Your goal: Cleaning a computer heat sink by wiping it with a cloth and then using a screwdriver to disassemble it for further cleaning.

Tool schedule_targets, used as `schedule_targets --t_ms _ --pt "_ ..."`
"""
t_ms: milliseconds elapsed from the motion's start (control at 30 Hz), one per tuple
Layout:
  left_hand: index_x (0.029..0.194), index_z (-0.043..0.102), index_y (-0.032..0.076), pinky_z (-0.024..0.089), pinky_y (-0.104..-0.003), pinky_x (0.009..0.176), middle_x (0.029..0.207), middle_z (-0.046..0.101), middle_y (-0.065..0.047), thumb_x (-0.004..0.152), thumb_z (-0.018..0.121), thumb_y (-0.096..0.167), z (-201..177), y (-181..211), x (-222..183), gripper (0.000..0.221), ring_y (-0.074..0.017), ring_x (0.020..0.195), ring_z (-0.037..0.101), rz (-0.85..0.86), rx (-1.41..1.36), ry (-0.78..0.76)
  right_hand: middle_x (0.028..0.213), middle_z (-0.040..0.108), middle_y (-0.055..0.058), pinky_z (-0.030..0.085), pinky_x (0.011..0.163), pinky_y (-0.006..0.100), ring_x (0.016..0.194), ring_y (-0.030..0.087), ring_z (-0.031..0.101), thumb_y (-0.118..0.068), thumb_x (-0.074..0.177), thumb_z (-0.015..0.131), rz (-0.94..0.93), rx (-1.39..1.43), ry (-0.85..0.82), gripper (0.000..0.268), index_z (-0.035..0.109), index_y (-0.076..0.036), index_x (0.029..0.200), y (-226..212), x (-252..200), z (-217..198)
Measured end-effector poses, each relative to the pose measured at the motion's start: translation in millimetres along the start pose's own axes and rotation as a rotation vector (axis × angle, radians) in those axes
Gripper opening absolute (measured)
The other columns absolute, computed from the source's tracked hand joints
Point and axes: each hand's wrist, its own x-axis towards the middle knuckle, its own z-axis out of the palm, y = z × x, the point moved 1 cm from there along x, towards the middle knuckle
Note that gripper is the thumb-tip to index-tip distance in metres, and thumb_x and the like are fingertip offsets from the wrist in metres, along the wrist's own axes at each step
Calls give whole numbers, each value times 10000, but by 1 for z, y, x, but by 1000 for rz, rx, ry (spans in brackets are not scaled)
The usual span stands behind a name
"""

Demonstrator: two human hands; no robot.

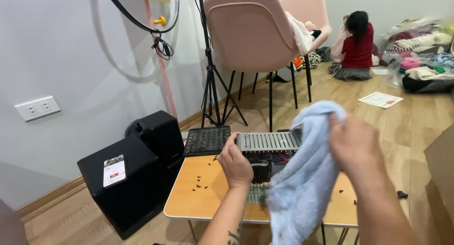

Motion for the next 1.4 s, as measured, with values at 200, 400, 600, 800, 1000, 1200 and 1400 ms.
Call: schedule_targets --t_ms 200,400,600,800,1000,1200,1400 --pt "1027 725 -2 504 -360 693 869 769 -133 895 281 179 -6 11 0 498 -286 690 632 -46 -85 -1 947 659 329 497 685 618 776 513 655 -265 1166 495 -338 284 326 341 486 76 1155 -5 1 24" --pt "1058 741 30 559 -424 883 933 743 -227 902 295 182 -10 13 0 496 -382 898 694 -136 -130 -26 899 760 262 614 831 548 1012 459 730 -127 918 564 -556 -130 -128 259 750 -150 1097 -50 -5 96" --pt "824 667 46 560 -389 777 810 701 -217 977 291 209 6 -38 -3 438 -364 787 653 -117 -86 -13 1009 782 252 597 919 510 1104 423 715 -87 767 765 -478 -180 -225 306 852 -220 1027 -79 15 103" --pt "1153 684 22 562 -401 925 1071 765 -207 1016 210 172 -3 -11 -4 515 -367 1029 713 23 -131 29 1006 794 202 607 907 484 1093 374 726 -119 720 804 -522 -318 -251 326 857 -282 997 -95 47 110" --pt "1099 688 -16 567 -439 912 1040 756 -253 1035 215 209 0 -24 -5 528 -389 1017 714 -47 -210 64 894 805 112 594 845 506 1017 379 726 -143 736 760 -664 -3 -365 233 850 -267 911 -112 6 109" --pt "1238 630 29 551 -509 930 1087 733 -279 1052 174 293 -12 14 -2 559 -470 1051 688 -94 -226 85 827 785 191 552 790 517 914 447 726 -139 782 668 -831 101 -469 141 786 -122 858 -95 -31 78" --pt "1297 584 108 555 -512 909 1070 732 -270 1039 169 367 -11 16 -5 553 -460 1033 698 -229 -224 33 734 751 108 550 760 401 748 195 687 -226 765 688 -748 348 -427 122 781 -145 763 -85 -43 87"
